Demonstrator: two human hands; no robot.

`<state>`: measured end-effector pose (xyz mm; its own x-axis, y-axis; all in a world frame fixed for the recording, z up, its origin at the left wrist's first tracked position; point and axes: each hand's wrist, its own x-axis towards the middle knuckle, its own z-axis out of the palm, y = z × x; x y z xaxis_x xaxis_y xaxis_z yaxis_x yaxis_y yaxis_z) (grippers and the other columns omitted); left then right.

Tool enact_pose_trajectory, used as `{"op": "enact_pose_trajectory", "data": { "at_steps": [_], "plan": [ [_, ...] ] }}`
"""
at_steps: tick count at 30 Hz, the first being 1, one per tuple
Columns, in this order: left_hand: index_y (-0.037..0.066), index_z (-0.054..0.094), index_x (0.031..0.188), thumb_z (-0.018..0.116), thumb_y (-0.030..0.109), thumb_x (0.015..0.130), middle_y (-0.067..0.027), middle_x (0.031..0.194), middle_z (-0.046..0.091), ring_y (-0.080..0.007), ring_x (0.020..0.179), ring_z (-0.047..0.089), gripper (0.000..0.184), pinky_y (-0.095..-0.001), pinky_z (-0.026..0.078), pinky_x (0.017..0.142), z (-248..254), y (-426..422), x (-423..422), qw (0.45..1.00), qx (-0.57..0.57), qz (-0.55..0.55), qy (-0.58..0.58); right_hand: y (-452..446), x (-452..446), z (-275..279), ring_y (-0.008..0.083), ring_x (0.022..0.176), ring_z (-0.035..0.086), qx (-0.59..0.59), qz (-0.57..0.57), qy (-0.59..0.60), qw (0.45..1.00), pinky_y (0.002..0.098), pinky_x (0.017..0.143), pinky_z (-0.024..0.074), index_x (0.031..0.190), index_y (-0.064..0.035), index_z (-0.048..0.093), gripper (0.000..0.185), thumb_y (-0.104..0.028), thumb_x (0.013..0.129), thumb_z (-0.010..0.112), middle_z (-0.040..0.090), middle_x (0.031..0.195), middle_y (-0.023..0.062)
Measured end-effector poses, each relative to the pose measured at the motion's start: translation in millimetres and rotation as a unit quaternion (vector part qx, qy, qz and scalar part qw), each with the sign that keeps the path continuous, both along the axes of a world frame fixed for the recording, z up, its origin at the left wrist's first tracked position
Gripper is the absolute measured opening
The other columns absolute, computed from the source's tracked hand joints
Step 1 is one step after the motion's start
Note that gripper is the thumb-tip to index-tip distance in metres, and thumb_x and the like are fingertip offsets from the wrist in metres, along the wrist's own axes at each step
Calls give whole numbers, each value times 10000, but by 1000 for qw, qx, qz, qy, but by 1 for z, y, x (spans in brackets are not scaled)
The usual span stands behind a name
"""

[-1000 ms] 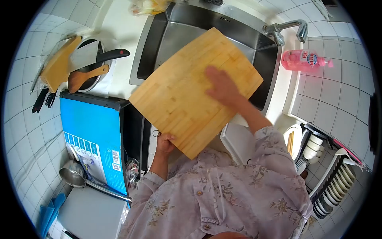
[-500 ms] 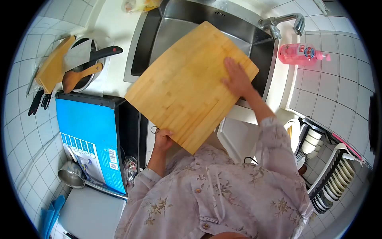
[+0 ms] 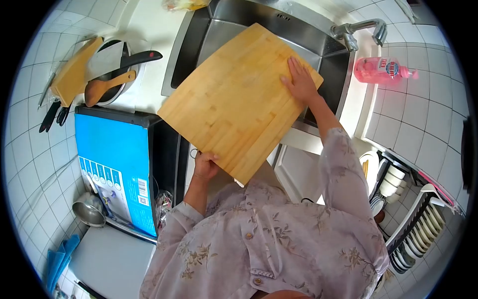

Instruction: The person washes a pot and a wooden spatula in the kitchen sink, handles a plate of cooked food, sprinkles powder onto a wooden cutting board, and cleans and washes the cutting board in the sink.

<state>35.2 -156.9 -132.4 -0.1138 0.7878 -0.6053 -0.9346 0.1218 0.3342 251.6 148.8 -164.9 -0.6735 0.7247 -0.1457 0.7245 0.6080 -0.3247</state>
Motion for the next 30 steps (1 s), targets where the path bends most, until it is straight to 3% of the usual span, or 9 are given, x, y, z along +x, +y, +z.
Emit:
{"op": "enact_pose_trajectory", "data": {
  "at_steps": [3, 8, 11, 15, 18, 21, 23, 24, 30],
  "plan": [
    [-1, 398, 1201, 490, -25, 562, -128, 1163, 498, -290, 1077, 485, 646, -404, 408, 910, -1, -2, -6, 1000, 0, -14, 9, -20, -27, -2, 254, 1306, 157, 26, -9, 17, 999, 397, 1050, 135, 1338, -22, 209, 722, -406, 797, 492, 185, 1403, 149],
    [-3, 392, 1206, 490, -17, 560, -136, 1178, 491, -295, 1078, 487, 654, -404, 399, 919, 0, -1, -6, 1000, 0, -7, 13, -75, -37, 46, 249, 1304, 161, -85, 171, -9, 982, 391, 1056, 119, 1329, 5, 208, 727, -435, 808, 461, 199, 1396, 156],
    [-6, 399, 1199, 497, -15, 565, -136, 1171, 496, -293, 1074, 490, 641, -402, 404, 913, -4, -1, -7, 1000, 6, -12, 16, -10, -39, 18, 253, 1304, 168, -13, 46, 7, 999, 386, 1054, 121, 1331, -13, 223, 704, -398, 803, 483, 208, 1396, 149],
    [-13, 407, 1192, 507, -14, 569, -140, 1162, 503, -293, 1069, 493, 631, -403, 405, 910, -7, -4, -8, 999, 22, -13, 20, -33, -72, 22, 248, 1304, 168, -68, 41, 30, 996, 384, 1055, 123, 1336, -25, 218, 691, -395, 810, 472, 203, 1400, 138],
    [-16, 411, 1188, 508, -21, 569, -143, 1158, 505, -295, 1061, 499, 627, -402, 410, 904, -6, -4, -10, 1000, 18, -6, 12, -79, -88, 35, 236, 1296, 193, -30, 187, 58, 980, 378, 1053, 136, 1329, -29, 239, 665, -403, 816, 437, 231, 1386, 150],
    [-16, 415, 1184, 506, -31, 566, -144, 1154, 508, -295, 1053, 504, 625, -397, 415, 898, -4, -4, -9, 1000, 11, 4, 12, -28, -86, 11, 238, 1290, 204, -10, 176, 45, 983, 374, 1054, 134, 1323, -25, 251, 650, -391, 819, 437, 236, 1386, 140],
    [-15, 418, 1181, 505, -36, 564, -142, 1151, 510, -295, 1050, 507, 623, -393, 417, 895, -4, -5, -10, 1000, 11, 10, 16, 12, -89, 7, 238, 1285, 217, 10, 33, 40, 999, 365, 1055, 138, 1315, -24, 269, 639, -382, 815, 444, 239, 1386, 133],
    [-15, 419, 1180, 506, -38, 565, -140, 1148, 511, -292, 1051, 506, 622, -391, 418, 894, -7, -8, -10, 1000, 9, 9, 24, 1, -90, 5, 238, 1285, 217, 9, 35, 40, 999, 365, 1055, 138, 1315, -24, 269, 639, -382, 815, 444, 239, 1386, 133],
    [-18, 423, 1173, 516, -37, 569, -132, 1135, 520, -279, 1039, 514, 611, -383, 424, 885, -7, -5, -13, 1000, -5, 2, 31, -54, -127, 35, 241, 1292, 195, -42, 255, 57, 964, 357, 1057, 138, 1322, -19, 246, 654, -376, 813, 448, 228, 1391, 129]
  ]
}}
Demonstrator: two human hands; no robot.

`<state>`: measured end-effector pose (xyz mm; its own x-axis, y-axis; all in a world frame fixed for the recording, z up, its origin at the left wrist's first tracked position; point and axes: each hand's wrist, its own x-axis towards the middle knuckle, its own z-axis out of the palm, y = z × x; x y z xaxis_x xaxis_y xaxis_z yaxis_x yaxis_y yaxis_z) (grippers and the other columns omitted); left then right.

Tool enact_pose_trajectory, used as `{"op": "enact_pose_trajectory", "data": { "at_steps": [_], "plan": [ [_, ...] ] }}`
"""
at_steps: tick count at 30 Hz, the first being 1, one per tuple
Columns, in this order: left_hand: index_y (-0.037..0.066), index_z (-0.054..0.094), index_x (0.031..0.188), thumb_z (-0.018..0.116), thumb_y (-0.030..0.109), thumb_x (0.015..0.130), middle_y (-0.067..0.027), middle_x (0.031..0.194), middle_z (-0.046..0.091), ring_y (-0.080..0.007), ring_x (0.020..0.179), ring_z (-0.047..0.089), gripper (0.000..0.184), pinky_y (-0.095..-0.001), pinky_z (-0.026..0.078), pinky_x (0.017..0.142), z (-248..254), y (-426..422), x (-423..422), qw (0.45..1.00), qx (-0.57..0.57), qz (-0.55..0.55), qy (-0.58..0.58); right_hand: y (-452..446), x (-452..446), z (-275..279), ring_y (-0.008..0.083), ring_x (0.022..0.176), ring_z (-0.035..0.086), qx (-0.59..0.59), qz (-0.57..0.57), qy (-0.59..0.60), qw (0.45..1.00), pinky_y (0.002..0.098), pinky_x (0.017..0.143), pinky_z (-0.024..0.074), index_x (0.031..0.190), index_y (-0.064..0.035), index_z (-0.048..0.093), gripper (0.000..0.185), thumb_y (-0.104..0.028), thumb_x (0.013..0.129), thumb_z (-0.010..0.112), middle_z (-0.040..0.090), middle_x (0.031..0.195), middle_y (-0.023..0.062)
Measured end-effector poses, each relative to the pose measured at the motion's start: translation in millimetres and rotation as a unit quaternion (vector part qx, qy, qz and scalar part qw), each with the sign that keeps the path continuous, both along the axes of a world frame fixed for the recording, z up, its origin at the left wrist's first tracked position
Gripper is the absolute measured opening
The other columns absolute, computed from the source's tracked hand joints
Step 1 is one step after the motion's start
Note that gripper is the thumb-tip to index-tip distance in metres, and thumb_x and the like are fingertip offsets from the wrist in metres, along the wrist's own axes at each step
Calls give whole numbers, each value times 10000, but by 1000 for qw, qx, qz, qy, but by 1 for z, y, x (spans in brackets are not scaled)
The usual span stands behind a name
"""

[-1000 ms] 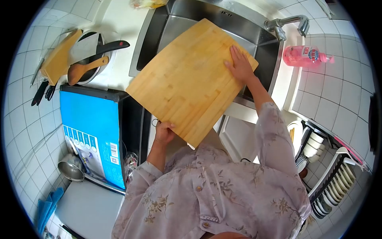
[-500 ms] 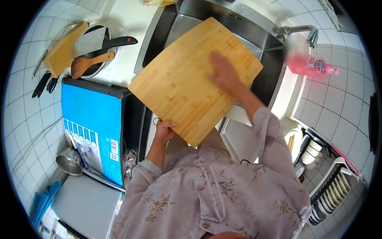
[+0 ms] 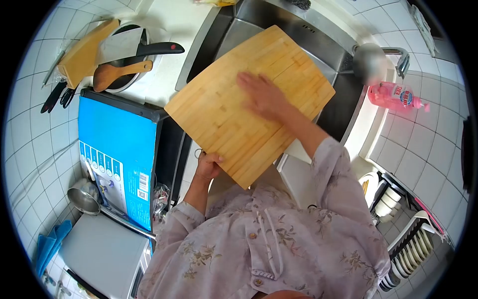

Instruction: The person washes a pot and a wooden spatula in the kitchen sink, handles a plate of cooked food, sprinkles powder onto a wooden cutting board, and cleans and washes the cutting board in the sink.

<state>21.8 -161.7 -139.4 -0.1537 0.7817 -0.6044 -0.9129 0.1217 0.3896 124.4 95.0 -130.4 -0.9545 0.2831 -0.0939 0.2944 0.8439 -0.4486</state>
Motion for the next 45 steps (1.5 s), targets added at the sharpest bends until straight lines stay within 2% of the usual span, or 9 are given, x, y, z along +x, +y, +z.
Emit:
{"op": "enact_pose_trajectory", "data": {
  "at_steps": [3, 5, 11, 18, 25, 33, 39, 41, 45],
  "plan": [
    [-21, 431, 1162, 519, -36, 567, -131, 1116, 529, -277, 1027, 520, 602, -382, 426, 882, -1, -2, 3, 1000, -6, 7, 2, 55, 1, -30, 242, 1292, 192, -52, -123, 5, 991, 374, 1055, 139, 1314, -11, 260, 662, -391, 810, 457, 237, 1388, 122],
    [-23, 435, 1155, 520, -35, 564, -130, 1107, 534, -277, 1021, 523, 597, -381, 425, 882, -2, -3, -1, 1000, -10, 13, 8, 71, 19, -47, 241, 1288, 202, 72, -199, -22, 977, 374, 1055, 142, 1310, -22, 277, 655, -390, 804, 469, 246, 1385, 121],
    [-25, 433, 1155, 513, -48, 551, -136, 1100, 535, -287, 1006, 531, 610, -385, 435, 868, 0, 0, 0, 1000, -23, 16, 3, 27, -38, -19, 221, 1291, 200, 56, 9, 33, 998, 353, 1056, 141, 1328, -43, 249, 626, -383, 835, 428, 238, 1391, 110],
    [-32, 415, 1175, 506, -55, 537, -151, 1121, 523, -297, 1023, 523, 645, -394, 434, 873, -4, -7, -2, 1000, -15, 13, 12, 138, 17, -72, 243, 1303, 168, 65, -239, -26, 968, 385, 1058, 117, 1339, -42, 227, 626, -366, 843, 429, 194, 1409, 111],
    [-37, 412, 1173, 503, -38, 538, -158, 1137, 513, -306, 1024, 522, 641, -402, 435, 876, -14, -9, -3, 1000, -7, 5, 21, 67, -37, -34, 218, 1301, 182, 52, -63, 19, 997, 361, 1063, 117, 1329, -37, 243, 661, -411, 823, 442, 219, 1402, 98],
    [-33, 425, 1161, 509, -21, 532, -153, 1125, 524, -296, 1017, 528, 635, -397, 438, 870, -7, -8, -3, 1000, -3, 9, 24, 97, 74, -69, 232, 1296, 193, 103, -252, -18, 962, 397, 1052, 136, 1328, -28, 244, 652, -398, 826, 436, 233, 1394, 111],
    [-16, 435, 1158, 512, -7, 533, -138, 1116, 531, -291, 1020, 526, 631, -397, 429, 880, -3, -4, -4, 1000, -13, -6, 13, 30, 39, -13, 265, 1279, 220, 18, -85, -13, 996, 401, 1042, 165, 1322, -15, 239, 680, -345, 791, 505, 247, 1382, 132],
    [-13, 436, 1159, 511, -6, 533, -135, 1114, 532, -291, 1021, 525, 631, -400, 425, 885, -7, -4, -1, 1000, -12, -10, 11, 88, 65, -47, 258, 1280, 222, -8, -242, 11, 970, 401, 1041, 165, 1321, -16, 245, 667, -340, 796, 499, 252, 1382, 126],
    [-6, 425, 1169, 510, -6, 533, -136, 1130, 521, -293, 1030, 518, 641, -404, 421, 892, -9, -3, -4, 1000, 12, 11, 4, 79, 128, -46, 254, 1285, 213, 74, -284, -24, 956, 400, 1044, 157, 1320, -14, 248, 658, -349, 806, 487, 235, 1387, 141]
  ]
}}
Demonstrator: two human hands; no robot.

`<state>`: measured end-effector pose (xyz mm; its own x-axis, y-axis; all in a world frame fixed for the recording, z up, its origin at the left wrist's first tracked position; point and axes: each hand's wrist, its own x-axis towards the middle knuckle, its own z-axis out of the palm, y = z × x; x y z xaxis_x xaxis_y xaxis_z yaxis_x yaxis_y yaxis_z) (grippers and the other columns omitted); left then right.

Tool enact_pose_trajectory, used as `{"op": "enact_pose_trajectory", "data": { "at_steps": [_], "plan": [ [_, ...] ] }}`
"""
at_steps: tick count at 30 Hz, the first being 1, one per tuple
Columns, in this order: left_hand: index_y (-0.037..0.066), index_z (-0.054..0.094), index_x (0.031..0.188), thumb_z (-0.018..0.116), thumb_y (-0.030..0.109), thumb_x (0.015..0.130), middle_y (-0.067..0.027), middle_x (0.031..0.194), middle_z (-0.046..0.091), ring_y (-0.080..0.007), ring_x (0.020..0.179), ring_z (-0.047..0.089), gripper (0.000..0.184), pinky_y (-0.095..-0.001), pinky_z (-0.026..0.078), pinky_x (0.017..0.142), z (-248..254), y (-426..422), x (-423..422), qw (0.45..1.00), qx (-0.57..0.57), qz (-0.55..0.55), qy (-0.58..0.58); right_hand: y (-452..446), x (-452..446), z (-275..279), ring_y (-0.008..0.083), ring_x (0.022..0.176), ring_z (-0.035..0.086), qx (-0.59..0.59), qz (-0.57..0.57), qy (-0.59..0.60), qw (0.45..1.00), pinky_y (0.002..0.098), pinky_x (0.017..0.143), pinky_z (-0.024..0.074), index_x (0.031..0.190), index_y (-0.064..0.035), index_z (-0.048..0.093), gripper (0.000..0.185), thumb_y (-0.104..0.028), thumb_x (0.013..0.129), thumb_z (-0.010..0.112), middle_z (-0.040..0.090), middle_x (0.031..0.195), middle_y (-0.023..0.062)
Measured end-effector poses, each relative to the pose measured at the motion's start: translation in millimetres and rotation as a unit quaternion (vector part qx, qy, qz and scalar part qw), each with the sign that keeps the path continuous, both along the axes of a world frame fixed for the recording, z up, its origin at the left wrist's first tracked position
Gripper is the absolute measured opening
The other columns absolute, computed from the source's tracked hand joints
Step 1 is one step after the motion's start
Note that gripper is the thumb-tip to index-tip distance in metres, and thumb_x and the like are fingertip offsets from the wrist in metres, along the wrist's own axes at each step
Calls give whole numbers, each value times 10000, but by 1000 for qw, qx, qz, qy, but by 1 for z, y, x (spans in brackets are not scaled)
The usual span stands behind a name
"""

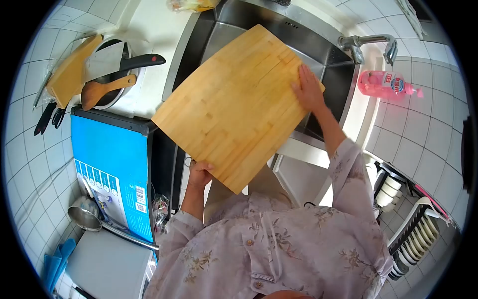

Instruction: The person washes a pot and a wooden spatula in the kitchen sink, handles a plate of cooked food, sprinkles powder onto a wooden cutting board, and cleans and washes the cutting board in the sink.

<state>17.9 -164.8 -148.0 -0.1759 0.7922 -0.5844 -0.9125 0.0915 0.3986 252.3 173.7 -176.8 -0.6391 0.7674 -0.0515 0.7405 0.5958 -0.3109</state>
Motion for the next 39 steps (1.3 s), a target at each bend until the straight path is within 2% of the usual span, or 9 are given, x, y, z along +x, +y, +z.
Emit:
{"op": "enact_pose_trajectory", "data": {
  "at_steps": [7, 11, 13, 17, 21, 24, 30, 34, 39],
  "plan": [
    [-6, 404, 1190, 515, -9, 549, -140, 1145, 510, -295, 1046, 509, 651, -408, 417, 897, 0, -1, -1, 1000, 10, -12, 14, -82, -76, 55, 254, 1301, 169, -88, 194, 6, 977, 401, 1047, 144, 1320, 4, 232, 699, -406, 806, 469, 206, 1397, 143],
    [-7, 407, 1189, 516, -12, 558, -141, 1150, 508, -293, 1049, 508, 640, -407, 418, 897, -6, -8, -4, 1000, 1, -14, 14, -13, -32, 19, 244, 1306, 154, -151, -3, 39, 988, 399, 1049, 142, 1321, 10, 227, 703, -417, 811, 457, 198, 1399, 146],
    [-9, 408, 1187, 513, -13, 563, -140, 1149, 509, -292, 1049, 508, 633, -407, 416, 898, -2, -4, -2, 1000, 11, -12, 10, -20, -8, 2, 246, 1292, 196, -11, -34, -43, 998, 393, 1049, 149, 1316, 14, 233, 697, -409, 809, 458, 225, 1391, 133],
    [-7, 407, 1189, 512, -10, 566, -141, 1149, 509, -291, 1051, 506, 632, -408, 413, 902, 3, -2, -1, 1000, 25, -15, -8, -105, -70, 56, 240, 1292, 198, -89, 154, -25, 984, 378, 1054, 139, 1316, 13, 233, 678, -389, 816, 451, 221, 1394, 127],
    [-8, 406, 1190, 503, -9, 569, -144, 1149, 508, -294, 1063, 499, 628, -409, 405, 911, 0, -1, -1, 999, 30, -18, -4, -35, -76, 15, 234, 1296, 187, -95, 168, 2, 981, 377, 1056, 129, 1319, 8, 234, 676, -392, 819, 453, 221, 1396, 121],
    [-7, 406, 1190, 498, -10, 568, -146, 1149, 508, -298, 1067, 495, 628, -409, 402, 914, 1, -3, -2, 999, 27, -17, 1, -18, -52, 4, 241, 1283, 221, -24, 22, -4, 999, 386, 1050, 143, 1314, 5, 249, 676, -394, 814, 466, 255, 1382, 120],
    [-7, 405, 1190, 500, -17, 563, -145, 1152, 505, -301, 1062, 497, 635, -412, 408, 906, 2, -1, -1, 1000, 20, -9, 2, -87, -117, 47, 240, 1278, 232, -49, 270, 24, 961, 391, 1047, 148, 1303, 2, 273, 637, -389, 829, 441, 261, 1377, 132],
    [-8, 412, 1182, 507, -30, 559, -143, 1143, 511, -300, 1051, 504, 630, -409, 414, 898, -2, -5, 0, 1000, 15, -5, -15, -12, -111, 8, 243, 1274, 233, -36, 96, 16, 995, 353, 1051, 158, 1310, 1, 259, 629, -349, 821, 446, 250, 1379, 143],
    [-10, 416, 1178, 514, -36, 560, -141, 1133, 517, -297, 1045, 509, 626, -404, 419, 892, -3, -2, 1, 1000, 4, 6, -1, -83, -140, 41, 237, 1301, 170, -118, 181, 21, 976, 371, 1058, 123, 1343, -38, 196, 673, -325, 807, 484, 199, 1404, 119]
  ]
}}
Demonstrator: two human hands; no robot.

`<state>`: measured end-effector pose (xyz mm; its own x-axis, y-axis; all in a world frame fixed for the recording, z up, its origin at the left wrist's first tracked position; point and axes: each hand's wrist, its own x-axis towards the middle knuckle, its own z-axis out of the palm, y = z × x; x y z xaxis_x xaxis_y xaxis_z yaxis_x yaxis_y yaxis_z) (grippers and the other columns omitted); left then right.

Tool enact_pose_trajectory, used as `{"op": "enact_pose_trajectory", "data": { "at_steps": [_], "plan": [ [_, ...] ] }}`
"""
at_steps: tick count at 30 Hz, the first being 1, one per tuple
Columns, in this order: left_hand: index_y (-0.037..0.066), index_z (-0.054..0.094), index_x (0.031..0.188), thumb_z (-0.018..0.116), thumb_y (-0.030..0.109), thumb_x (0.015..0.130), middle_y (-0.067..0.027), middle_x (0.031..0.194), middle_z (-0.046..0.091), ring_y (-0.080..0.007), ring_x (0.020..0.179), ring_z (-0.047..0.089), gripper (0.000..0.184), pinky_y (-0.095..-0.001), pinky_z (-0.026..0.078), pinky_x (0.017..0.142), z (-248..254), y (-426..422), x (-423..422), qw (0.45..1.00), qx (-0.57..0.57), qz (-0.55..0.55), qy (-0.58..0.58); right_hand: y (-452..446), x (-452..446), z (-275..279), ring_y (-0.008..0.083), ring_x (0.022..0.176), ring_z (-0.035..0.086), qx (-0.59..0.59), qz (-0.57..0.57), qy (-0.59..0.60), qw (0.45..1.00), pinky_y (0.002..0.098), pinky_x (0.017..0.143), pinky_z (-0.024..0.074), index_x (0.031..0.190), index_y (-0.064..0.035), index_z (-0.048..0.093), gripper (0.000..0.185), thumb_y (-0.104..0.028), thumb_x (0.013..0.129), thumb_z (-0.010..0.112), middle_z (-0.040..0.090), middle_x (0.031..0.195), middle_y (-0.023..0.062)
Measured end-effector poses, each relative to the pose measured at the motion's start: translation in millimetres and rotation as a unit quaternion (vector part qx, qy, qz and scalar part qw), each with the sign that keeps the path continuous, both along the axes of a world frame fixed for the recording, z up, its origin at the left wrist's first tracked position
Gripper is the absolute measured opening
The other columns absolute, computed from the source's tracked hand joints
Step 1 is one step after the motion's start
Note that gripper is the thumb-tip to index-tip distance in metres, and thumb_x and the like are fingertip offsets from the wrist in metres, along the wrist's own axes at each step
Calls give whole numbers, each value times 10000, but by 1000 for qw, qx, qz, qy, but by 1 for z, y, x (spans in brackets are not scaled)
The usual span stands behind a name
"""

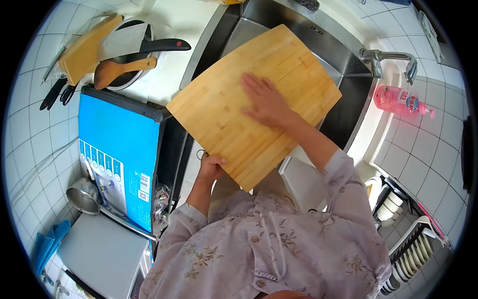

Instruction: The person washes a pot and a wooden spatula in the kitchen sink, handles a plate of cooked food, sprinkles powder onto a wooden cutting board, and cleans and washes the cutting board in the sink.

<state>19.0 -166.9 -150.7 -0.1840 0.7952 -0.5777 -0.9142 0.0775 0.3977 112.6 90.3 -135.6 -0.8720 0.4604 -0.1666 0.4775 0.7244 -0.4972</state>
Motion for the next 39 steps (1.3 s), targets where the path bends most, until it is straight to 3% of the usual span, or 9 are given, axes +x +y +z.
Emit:
{"op": "enact_pose_trajectory", "data": {
  "at_steps": [2, 6, 9, 15, 17, 21, 29, 34, 39],
  "plan": [
    [-11, 417, 1177, 516, -37, 559, -140, 1130, 519, -295, 1042, 511, 626, -403, 420, 890, 4, 1, 0, 1000, -1, 3, 1, 10, -26, 0, 253, 1289, 197, 42, 121, 47, 991, 379, 1053, 142, 1337, -48, 220, 648, -328, 810, 472, 215, 1397, 124],
    [-18, 417, 1174, 513, -38, 555, -145, 1122, 523, -295, 1027, 521, 626, -400, 430, 878, 1, 1, 3, 1000, -17, 14, 14, 90, -24, -48, 259, 1279, 221, -2, -5, 30, 1000, 387, 1045, 159, 1331, -49, 240, 622, -346, 826, 450, 239, 1387, 134],
    [-24, 416, 1173, 507, -34, 555, -150, 1118, 525, -294, 1020, 526, 625, -397, 437, 870, 9, 2, 2, 1000, -16, 13, 7, 86, 3, -50, 262, 1281, 217, 113, -86, 2, 990, 387, 1045, 161, 1324, -34, 248, 630, -357, 825, 457, 245, 1383, 135],
    [-24, 413, 1176, 490, -19, 556, -155, 1116, 524, -292, 1017, 527, 625, -394, 440, 867, 12, 5, 4, 1000, -4, 18, 7, 43, -40, -22, 249, 1289, 204, 59, 112, 72, 989, 387, 1044, 164, 1314, -20, 268, 623, -388, 841, 439, 241, 1388, 128],
    [-23, 412, 1176, 485, -16, 556, -155, 1117, 523, -294, 1018, 526, 625, -395, 440, 868, 11, 6, 5, 1000, -5, 17, 12, 95, -50, -42, 239, 1293, 201, -18, -30, 26, 999, 381, 1044, 166, 1312, -22, 278, 620, -406, 849, 426, 235, 1391, 125],
    [-22, 412, 1175, 485, -11, 552, -154, 1121, 520, -301, 1022, 523, 627, -398, 436, 872, 13, 5, 6, 1000, 1, 25, 3, 135, 37, -74, 238, 1297, 190, 89, -196, -32, 976, 356, 1053, 159, 1327, -25, 247, 669, -456, 836, 389, 241, 1387, 128],
    [-28, 420, 1165, 477, -14, 577, -141, 1134, 515, -296, 1050, 504, 590, -398, 413, 901, 40, 14, 17, 999, -29, 11, 12, -3, 98, 1, 231, 1295, 195, 18, -85, -50, 995, 367, 1046, 170, 1322, -26, 254, 673, -471, 837, 393, 227, 1391, 131],
    [-22, 428, 1162, 485, -8, 593, -127, 1142, 514, -273, 1061, 498, 571, -383, 400, 916, 60, 24, 29, 999, -30, 35, -6, 76, 170, -79, 241, 1297, 179, 7, -325, -115, 939, 342, 1050, 169, 1312, -13, 267, 654, -459, 847, 381, 211, 1394, 139],
    [-22, 428, 1163, 478, -5, 607, -125, 1154, 507, -266, 1075, 486, 558, -388, 383, 932, 72, 45, 41, 1000, -27, 9, -8, 76, 182, -66, 318, 1176, 386, -59, -446, -50, 892, 347, 979, 298, 1201, 53, 419, 571, -400, 854, 400, 437, 1220, 232]
  ]
}}
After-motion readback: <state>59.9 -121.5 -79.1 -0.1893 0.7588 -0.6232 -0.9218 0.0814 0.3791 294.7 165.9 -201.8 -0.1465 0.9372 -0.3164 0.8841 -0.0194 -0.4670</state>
